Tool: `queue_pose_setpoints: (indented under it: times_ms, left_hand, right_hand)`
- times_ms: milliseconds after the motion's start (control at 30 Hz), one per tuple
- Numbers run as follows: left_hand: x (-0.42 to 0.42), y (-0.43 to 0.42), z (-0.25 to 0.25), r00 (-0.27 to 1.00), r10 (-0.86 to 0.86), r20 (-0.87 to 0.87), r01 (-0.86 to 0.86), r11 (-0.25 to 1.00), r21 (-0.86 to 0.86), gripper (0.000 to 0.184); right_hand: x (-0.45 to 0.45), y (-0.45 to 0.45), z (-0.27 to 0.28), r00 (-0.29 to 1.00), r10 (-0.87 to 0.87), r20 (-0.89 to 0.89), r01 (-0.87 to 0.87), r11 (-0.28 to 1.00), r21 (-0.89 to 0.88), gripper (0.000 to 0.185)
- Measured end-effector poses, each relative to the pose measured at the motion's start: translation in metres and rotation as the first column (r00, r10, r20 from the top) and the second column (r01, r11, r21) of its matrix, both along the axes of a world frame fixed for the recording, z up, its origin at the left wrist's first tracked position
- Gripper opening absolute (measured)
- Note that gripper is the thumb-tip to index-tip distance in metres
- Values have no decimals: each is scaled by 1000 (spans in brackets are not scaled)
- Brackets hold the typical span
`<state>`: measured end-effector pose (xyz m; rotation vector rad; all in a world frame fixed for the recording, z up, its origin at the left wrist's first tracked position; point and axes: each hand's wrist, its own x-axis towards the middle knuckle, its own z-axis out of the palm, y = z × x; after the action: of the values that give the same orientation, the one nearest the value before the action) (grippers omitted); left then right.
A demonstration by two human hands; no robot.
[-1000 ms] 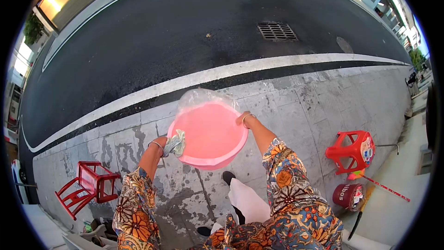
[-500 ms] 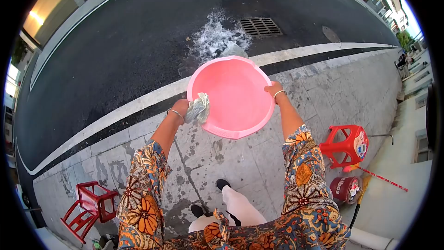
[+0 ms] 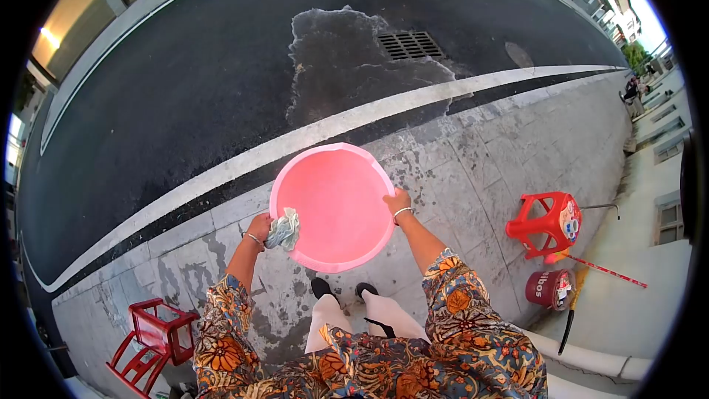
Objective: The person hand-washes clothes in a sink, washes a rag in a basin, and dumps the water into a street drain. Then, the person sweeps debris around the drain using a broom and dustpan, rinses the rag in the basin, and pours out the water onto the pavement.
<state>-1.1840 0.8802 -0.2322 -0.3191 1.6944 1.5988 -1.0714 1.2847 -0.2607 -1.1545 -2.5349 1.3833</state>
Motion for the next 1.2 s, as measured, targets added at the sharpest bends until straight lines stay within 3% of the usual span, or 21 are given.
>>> queue_pose_setpoints:
  times_ms: [67, 133, 167, 200, 233, 300, 333, 433, 533, 567, 667, 733, 833, 867, 933, 967, 1000, 1067, 1133, 1200]
  left_hand:
    - [-1, -69, -55, 983, -134, -130, 120, 987, -108, 18]
    - [2, -139, -39, 982, -156, -102, 137, 975, -174, 18]
    - [-1, -174, -47, 963, -246, -107, 211, 941, -265, 17]
    - [-7, -215, -66, 936, -337, -100, 283, 891, -355, 16]
    - [-8, -269, -109, 888, -412, -204, 316, 869, -380, 19]
    - [-9, -305, -100, 950, -282, -137, 226, 919, -324, 21]
    - [-5, -308, -60, 996, -74, 55, 87, 960, -268, 20]
    - [-10, -328, -29, 973, -231, 26, 220, 874, -434, 21]
    - [-32, -234, 100, 947, 194, 257, -95, 932, -351, 24]
    - [-41, -242, 88, 911, 303, 280, -210, 925, -317, 25]
    - [-108, -156, 143, 869, 425, 253, -339, 885, -320, 24]
    - [-182, -118, 168, 929, 194, 316, -5, 859, -513, 20]
    - [-292, 3, 224, 961, 148, 232, 11, 822, -569, 24]
    - [-335, 31, 221, 988, 51, 143, 36, 835, -550, 24]
    - [-394, 120, 262, 995, 63, 74, -32, 930, -367, 27]
    - [-423, 154, 267, 999, 31, 37, -22, 975, -223, 29]
    - [-445, 188, 276, 990, -137, -22, 128, 962, -242, 27]
    - [-432, 247, 329, 971, -198, -135, 166, 961, -221, 22]
    - [-436, 256, 343, 973, -168, -160, 152, 982, -110, 22]
    - [-438, 250, 340, 988, -75, -133, 77, 997, 11, 24]
  right_hand:
    - [17, -46, -21, 1000, -30, -4, 29, 997, -76, 22]
    - [25, -122, -38, 1000, -10, 9, 11, 995, -98, 24]
    - [26, -149, -24, 998, 11, 61, -2, 990, -139, 26]
    - [26, -174, -6, 993, 31, 114, -10, 983, -184, 28]
    - [28, -191, -29, 991, 51, 124, -25, 980, -200, 30]
    - [19, -222, -46, 980, 142, 140, -110, 970, -217, 32]
    - [12, -232, -40, 967, 207, 149, -171, 960, -223, 32]
    - [-28, -251, -51, 920, 353, 170, -275, 891, -362, 34]
    - [-81, -249, -58, 862, 436, 257, -283, 836, -470, 34]
    - [-107, -246, -58, 854, 457, 248, -326, 842, -431, 33]
    - [-186, -209, -43, 856, 455, 246, -377, 874, -305, 33]
    - [-257, -174, -67, 840, 453, 297, -204, 772, -602, 33]
    - [-335, -80, -26, 842, 511, 171, -288, 695, -659, 22]
    - [-354, -45, -21, 824, 535, 187, -235, 623, -746, 18]
    - [-378, 11, -28, 857, 484, 176, -71, 451, -890, 16]
    - [-377, 21, -17, 887, 441, 136, 4, 287, -958, 15]
    - [-379, 35, 11, 916, 389, 102, 60, 118, -991, 14]
    - [-382, 39, 32, 965, 225, 135, 154, -68, -986, 11]
    - [-391, 31, 30, 972, -2, 236, 235, -98, -967, 7]
    - [-400, 25, 8, 994, 21, 111, 113, -213, -970, 9]
